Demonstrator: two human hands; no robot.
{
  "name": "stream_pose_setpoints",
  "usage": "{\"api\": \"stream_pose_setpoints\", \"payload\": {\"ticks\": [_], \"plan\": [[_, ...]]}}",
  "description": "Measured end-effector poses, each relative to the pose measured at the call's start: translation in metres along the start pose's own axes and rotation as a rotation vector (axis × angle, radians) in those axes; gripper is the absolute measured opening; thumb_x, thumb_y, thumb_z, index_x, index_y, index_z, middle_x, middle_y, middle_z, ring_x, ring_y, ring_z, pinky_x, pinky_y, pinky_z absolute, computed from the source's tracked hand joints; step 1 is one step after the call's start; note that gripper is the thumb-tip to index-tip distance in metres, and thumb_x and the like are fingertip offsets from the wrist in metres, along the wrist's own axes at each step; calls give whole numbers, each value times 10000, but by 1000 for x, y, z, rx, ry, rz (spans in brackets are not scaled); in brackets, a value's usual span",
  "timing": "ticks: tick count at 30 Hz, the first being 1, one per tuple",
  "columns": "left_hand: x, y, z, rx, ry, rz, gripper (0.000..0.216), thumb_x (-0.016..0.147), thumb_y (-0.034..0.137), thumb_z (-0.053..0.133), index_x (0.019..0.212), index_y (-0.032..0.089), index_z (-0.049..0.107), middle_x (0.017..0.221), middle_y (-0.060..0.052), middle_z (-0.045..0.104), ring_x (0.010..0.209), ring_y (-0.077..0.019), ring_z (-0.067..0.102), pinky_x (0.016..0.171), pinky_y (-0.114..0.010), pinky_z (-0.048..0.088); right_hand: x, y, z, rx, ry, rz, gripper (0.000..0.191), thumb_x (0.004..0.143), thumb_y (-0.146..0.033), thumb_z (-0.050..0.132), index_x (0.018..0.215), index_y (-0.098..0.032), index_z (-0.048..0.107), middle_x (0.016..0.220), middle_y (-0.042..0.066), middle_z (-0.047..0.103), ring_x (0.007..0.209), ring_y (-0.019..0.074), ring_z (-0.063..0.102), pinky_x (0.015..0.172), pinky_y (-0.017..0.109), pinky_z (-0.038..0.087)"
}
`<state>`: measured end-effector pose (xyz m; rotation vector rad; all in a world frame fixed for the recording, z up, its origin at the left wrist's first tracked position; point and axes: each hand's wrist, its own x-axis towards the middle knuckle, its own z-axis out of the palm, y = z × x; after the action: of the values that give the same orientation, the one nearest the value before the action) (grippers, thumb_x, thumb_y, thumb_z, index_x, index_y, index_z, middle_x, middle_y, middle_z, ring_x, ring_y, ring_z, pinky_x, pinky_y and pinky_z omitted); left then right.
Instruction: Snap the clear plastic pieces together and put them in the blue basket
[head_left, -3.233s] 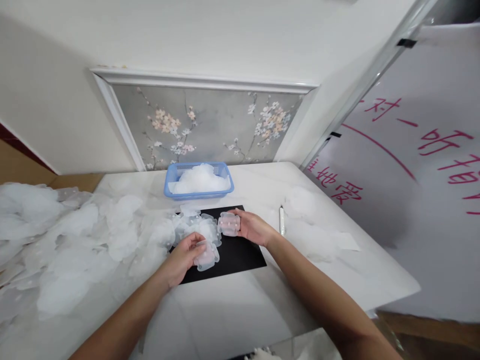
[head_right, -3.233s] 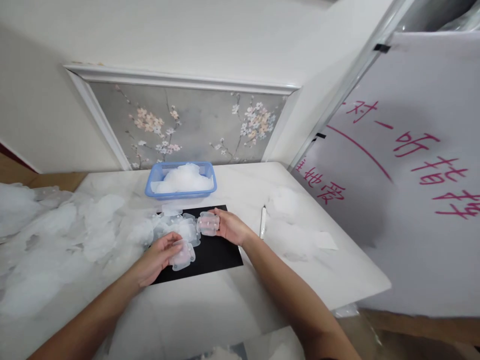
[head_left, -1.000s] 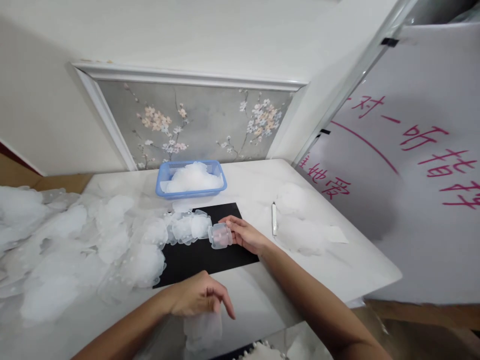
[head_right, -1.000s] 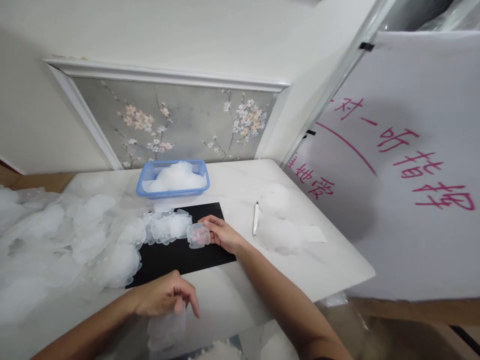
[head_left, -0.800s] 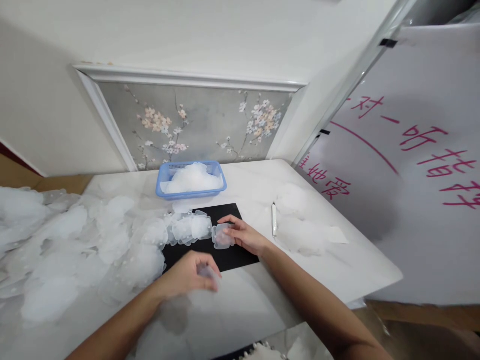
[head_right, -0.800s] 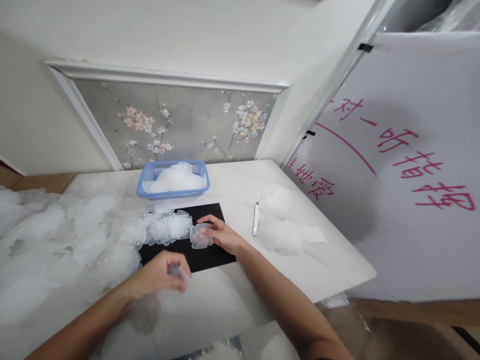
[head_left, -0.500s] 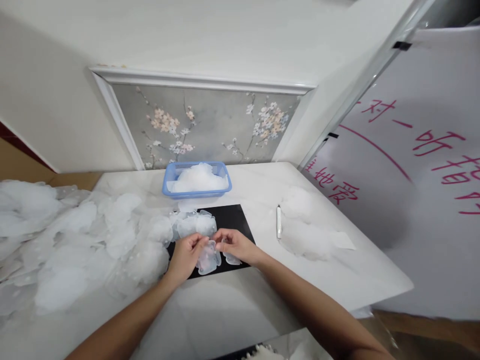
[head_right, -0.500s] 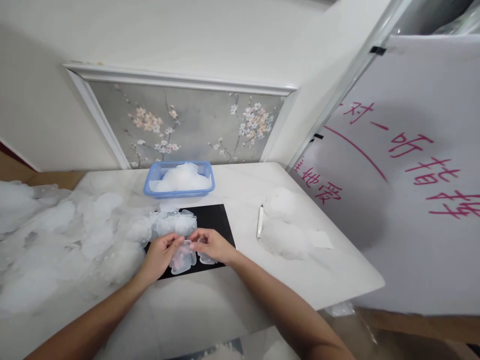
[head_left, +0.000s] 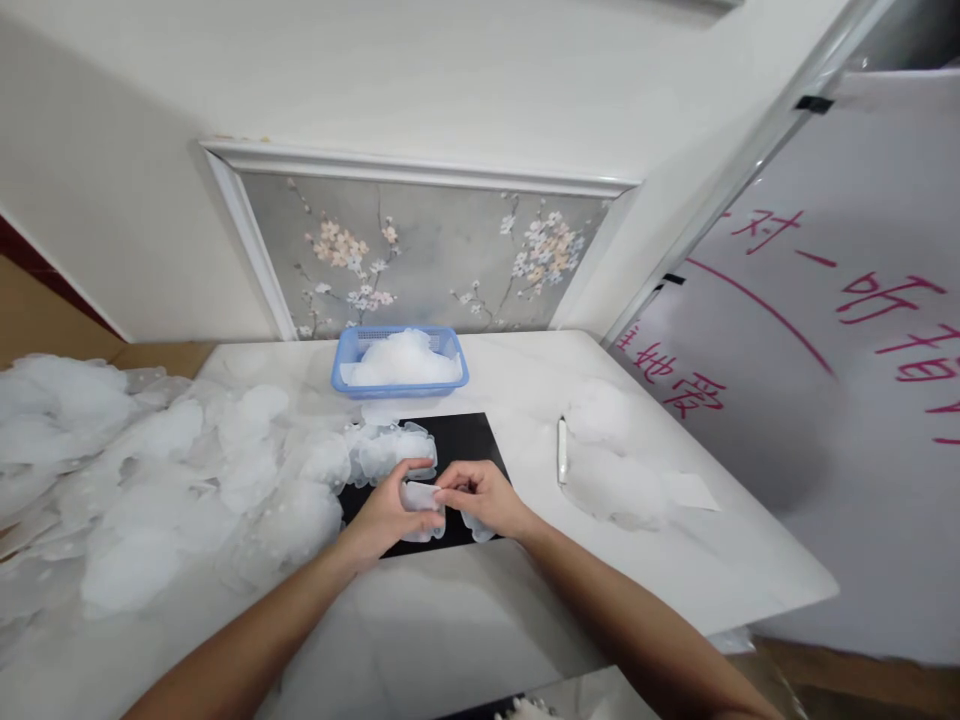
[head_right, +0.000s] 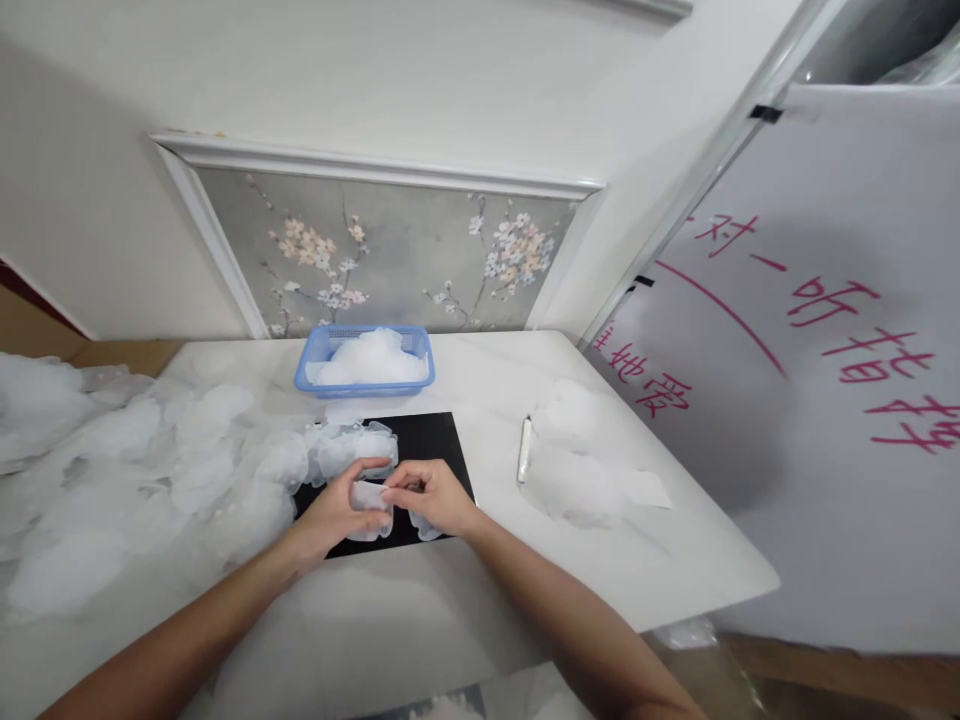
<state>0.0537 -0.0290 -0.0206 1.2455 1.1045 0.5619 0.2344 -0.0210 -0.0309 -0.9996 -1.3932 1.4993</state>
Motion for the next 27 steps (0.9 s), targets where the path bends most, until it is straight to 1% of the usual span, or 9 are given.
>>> {"api": "stream_pose_setpoints", "payload": {"ticks": [4, 6, 8, 10, 13, 16, 19, 22, 27], "plan": [[-14, 5, -6, 110, -593, -213, 464, 541, 160, 801, 983, 196, 663, 659, 15, 704, 522, -145, 608, 505, -238, 440, 0, -5, -9, 121, 136, 2, 367, 666, -506, 754, 671, -181, 582, 451, -74, 459, 385, 48, 318, 373, 187, 226], [-21, 9, -8, 151, -927, -355, 170, 679, 296, 749, 787, 181, 684, 581, 1, 678, 430, -136, 577, 432, -232, 398, 1, -7, -14, 150, 165, 2, 354, 674, -485, 756, 673, -183, 571, 440, -80, 445, 370, 43, 298, 361, 184, 197], [-25, 14, -10, 129, -1083, -365, 290, 834, 428, 597, 713, 179, 683, 541, -13, 656, 424, -136, 582, 418, -232, 384, 1, -7, -17, 160, 176, 0, 344, 677, -471, 759, 677, -183, 571, 442, -79, 447, 367, 42, 299, 359, 183, 189], [-27, 17, -11, 53, -1002, -219, 306, 840, 459, 600, 767, 180, 700, 640, -34, 703, 570, -148, 655, 506, -237, 448, 1, -7, -19, 173, 185, -1, 342, 677, -465, 762, 679, -183, 569, 442, -79, 446, 367, 43, 303, 361, 184, 189], [-22, 16, -10, -41, -726, 3, 272, 685, 392, 786, 812, 168, 696, 865, -79, 746, 867, -201, 691, 764, -308, 517, 1, -7, -22, 204, 183, -16, 342, 678, -464, 765, 684, -182, 570, 438, -80, 443, 366, 45, 305, 370, 191, 193], [-14, 8, -9, -118, -473, -20, 313, 707, 421, 763, 810, 143, 663, 757, -78, 724, 781, -221, 703, 766, -368, 535, 1, -6, -23, 231, 154, -18, 347, 678, -473, 765, 703, -182, 577, 448, -79, 450, 367, 48, 307, 379, 201, 200], [-7, 2, -7, -313, -288, -28, 547, 695, 309, 792, 1183, 199, 569, 1044, -97, 708, 953, -235, 695, 874, -397, 522, 1, -3, -24, 193, 110, 19, 362, 680, -495, 758, 712, -186, 572, 468, -76, 457, 381, 54, 320, 391, 209, 218], [-4, 1, -7, -496, -213, -2, 618, 749, 204, 722, 1312, 223, 468, 1226, -111, 641, 1146, -251, 621, 1053, -451, 411, 2, 1, -24, 90, 91, 59, 375, 694, -522, 741, 734, -188, 574, 508, -72, 472, 412, 60, 340, 411, 209, 235], [-1, 1, -12, -593, -246, -18, 731, 623, 31, 571, 1317, 213, 432, 1184, -93, 668, 1115, -278, 642, 1089, -528, 348, 6, 7, -29, 4, 103, 73, 481, 790, -652, 574, 775, -174, 617, 617, -14, 571, 444, 70, 391, 430, 221, 277]]}}
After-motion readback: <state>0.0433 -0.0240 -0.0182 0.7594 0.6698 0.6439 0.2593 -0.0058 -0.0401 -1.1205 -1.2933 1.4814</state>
